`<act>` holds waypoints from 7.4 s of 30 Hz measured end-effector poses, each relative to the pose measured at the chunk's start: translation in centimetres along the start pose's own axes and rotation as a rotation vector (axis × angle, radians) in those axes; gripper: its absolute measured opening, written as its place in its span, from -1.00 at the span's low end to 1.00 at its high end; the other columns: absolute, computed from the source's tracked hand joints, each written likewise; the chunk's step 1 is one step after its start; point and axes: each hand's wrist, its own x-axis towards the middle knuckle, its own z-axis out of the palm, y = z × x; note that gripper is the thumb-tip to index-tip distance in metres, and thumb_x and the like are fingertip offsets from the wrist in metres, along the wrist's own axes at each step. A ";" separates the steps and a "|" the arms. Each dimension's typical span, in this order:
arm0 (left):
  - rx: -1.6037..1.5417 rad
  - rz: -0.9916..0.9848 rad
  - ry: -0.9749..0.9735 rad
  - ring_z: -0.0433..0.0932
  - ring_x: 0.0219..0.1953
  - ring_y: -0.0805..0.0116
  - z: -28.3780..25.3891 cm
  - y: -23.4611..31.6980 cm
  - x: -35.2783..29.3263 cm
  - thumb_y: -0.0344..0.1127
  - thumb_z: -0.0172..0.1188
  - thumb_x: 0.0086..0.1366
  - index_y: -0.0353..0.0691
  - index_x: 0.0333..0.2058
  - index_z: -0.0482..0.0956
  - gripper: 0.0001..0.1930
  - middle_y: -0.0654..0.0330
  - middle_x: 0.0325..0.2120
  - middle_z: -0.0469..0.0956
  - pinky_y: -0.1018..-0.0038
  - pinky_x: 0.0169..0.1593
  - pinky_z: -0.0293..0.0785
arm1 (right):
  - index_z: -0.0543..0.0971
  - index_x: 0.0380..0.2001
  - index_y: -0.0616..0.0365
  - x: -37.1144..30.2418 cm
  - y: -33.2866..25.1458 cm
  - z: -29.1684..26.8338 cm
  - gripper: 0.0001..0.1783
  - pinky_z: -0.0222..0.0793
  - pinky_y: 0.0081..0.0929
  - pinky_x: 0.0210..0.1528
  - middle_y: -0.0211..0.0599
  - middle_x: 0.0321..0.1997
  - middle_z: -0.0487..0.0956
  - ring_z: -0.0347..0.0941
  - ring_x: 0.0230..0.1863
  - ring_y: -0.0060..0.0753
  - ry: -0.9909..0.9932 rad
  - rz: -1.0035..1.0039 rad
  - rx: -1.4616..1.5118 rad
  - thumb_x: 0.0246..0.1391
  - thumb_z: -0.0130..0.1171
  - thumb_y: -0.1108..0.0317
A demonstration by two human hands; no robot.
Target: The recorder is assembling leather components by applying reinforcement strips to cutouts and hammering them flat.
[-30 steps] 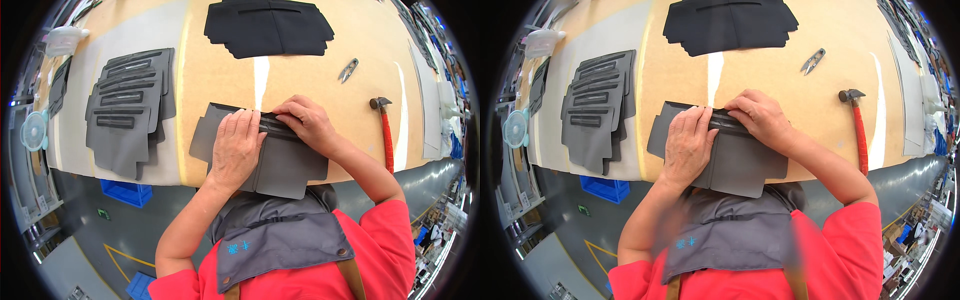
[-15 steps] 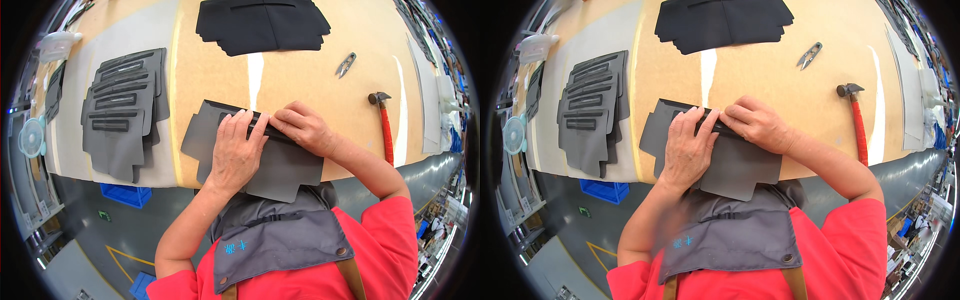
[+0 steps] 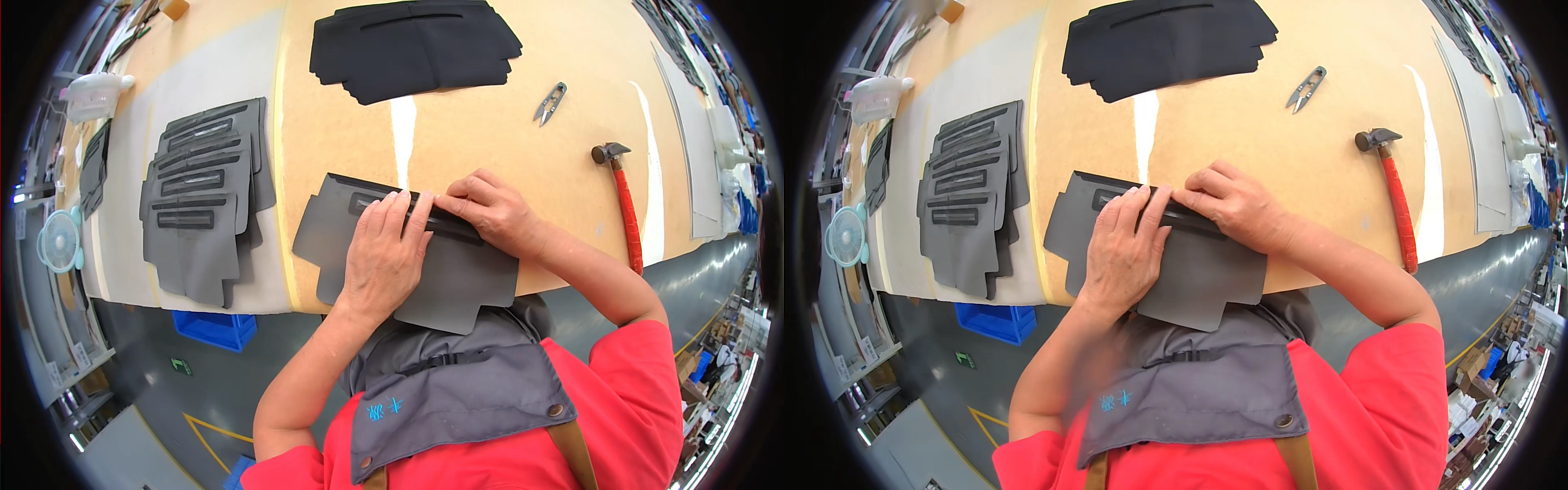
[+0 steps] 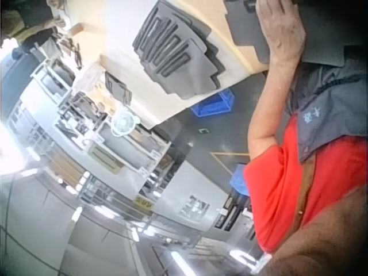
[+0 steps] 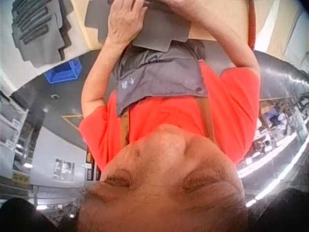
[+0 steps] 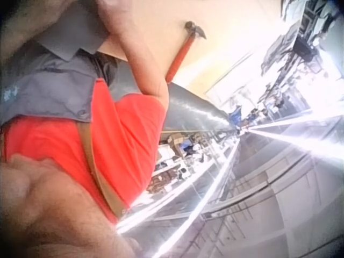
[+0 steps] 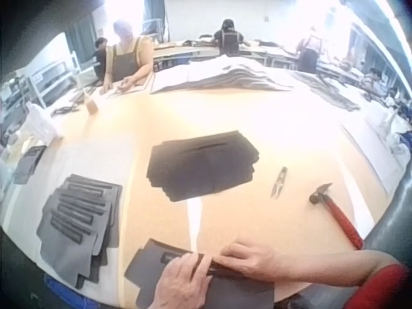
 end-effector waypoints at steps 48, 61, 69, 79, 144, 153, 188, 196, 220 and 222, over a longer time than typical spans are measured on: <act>-0.035 0.020 -0.049 0.38 0.24 0.07 1.7 4.9 0.2 -0.11 0.26 0.36 -0.19 0.22 0.50 -0.48 0.03 0.13 0.41 0.02 0.35 0.24 | 0.70 0.00 0.10 -5.8 -0.6 -3.1 -0.45 0.58 -0.37 -0.17 -0.34 -0.15 0.61 0.55 -0.20 -0.26 0.038 0.166 0.080 -0.19 0.27 0.57; 0.082 0.000 -0.044 0.36 0.22 0.13 1.6 5.7 0.1 0.05 0.25 0.34 0.06 0.26 0.52 -0.45 0.08 0.10 0.40 -0.05 0.30 0.18 | 0.66 0.02 0.16 -7.1 -0.4 -3.6 -0.47 0.57 -0.38 -0.06 -0.35 -0.13 0.58 0.53 -0.12 -0.26 0.012 0.045 -0.089 -0.15 0.25 0.51; 0.077 0.019 -0.046 0.39 0.14 0.15 1.0 5.4 0.8 0.02 0.25 0.34 0.07 0.22 0.55 -0.50 0.10 0.03 0.43 -0.02 0.27 0.19 | 0.67 -0.01 0.12 -6.4 0.4 -4.0 -0.48 0.58 -0.36 -0.07 -0.36 -0.15 0.60 0.54 -0.13 -0.24 -0.005 0.023 -0.041 -0.17 0.25 0.55; -0.120 -0.225 -0.164 0.55 -0.10 0.13 -3.8 -3.7 3.2 -0.33 0.39 0.22 -0.19 -0.02 0.60 -0.65 0.11 -0.24 0.58 0.22 0.02 0.43 | 0.55 0.02 -0.02 -1.1 13.1 -12.6 -0.60 0.34 -0.21 0.25 -0.40 0.10 0.57 0.38 0.25 -0.21 -0.154 0.386 -0.319 0.08 0.35 0.42; -1.585 -1.078 -0.163 0.72 -0.22 0.34 -3.5 0.1 1.4 -0.17 0.07 0.56 -0.18 0.02 0.40 -0.76 0.15 -0.16 0.60 0.42 -0.27 0.74 | 0.73 -0.13 0.01 1.9 -5.2 -3.2 -0.63 0.43 -0.51 -0.42 -0.55 -0.33 0.52 0.42 -0.28 -0.45 0.066 0.146 -0.272 -0.07 0.43 0.24; -1.521 -1.012 -0.147 0.70 -0.24 0.40 -3.0 0.4 0.9 -0.15 0.05 0.57 -0.17 0.04 0.39 -0.74 0.19 -0.15 0.58 0.43 -0.22 0.72 | 0.72 -0.16 0.04 1.8 -5.2 -3.0 -0.68 0.44 -0.48 -0.41 -0.49 -0.36 0.52 0.43 -0.29 -0.40 0.061 0.155 -0.249 -0.04 0.40 0.25; -0.366 -0.462 -0.276 0.64 -0.34 0.19 -2.0 -4.1 7.3 -0.37 0.42 0.18 -0.31 -0.10 0.58 -0.67 0.13 -0.41 0.65 0.27 -0.16 0.58 | 0.36 -0.67 0.00 3.7 -1.6 0.6 -0.33 0.02 -0.67 -0.61 -0.63 -0.70 0.24 0.17 -0.66 -0.75 0.172 0.858 1.001 0.41 0.01 -0.24; -1.481 -1.035 -0.214 0.64 -0.29 0.61 -3.7 -3.8 5.2 -0.36 0.30 0.40 -0.29 -0.06 0.61 -0.79 0.30 -0.31 0.64 0.66 -0.32 0.64 | 0.42 -0.63 0.06 5.2 -1.4 0.9 -0.31 0.07 -0.55 -0.47 -0.63 -0.60 0.25 0.14 -0.51 -0.70 0.137 0.827 1.027 0.37 0.06 -0.28; -1.666 -1.151 -0.072 0.72 -0.20 0.36 -4.4 -2.5 -0.2 -0.23 0.18 0.50 -0.24 -0.02 0.49 -0.77 0.15 -0.18 0.64 0.51 -0.24 0.75 | 0.46 0.32 0.21 2.5 -5.3 -1.9 -0.40 0.25 -0.70 -0.16 -0.57 -0.33 0.40 0.30 -0.23 -0.72 -0.102 0.685 0.940 0.55 -0.20 -0.04; -1.693 -1.162 -0.063 0.72 -0.21 0.35 -4.4 -2.3 -0.4 -0.22 0.16 0.51 -0.24 0.00 0.48 -0.76 0.13 -0.16 0.64 0.51 -0.22 0.76 | 0.39 0.39 0.17 1.9 -6.6 -1.9 -0.38 0.21 -0.73 -0.24 -0.60 -0.34 0.41 0.24 -0.32 -0.77 -0.150 0.821 1.125 0.55 -0.18 -0.05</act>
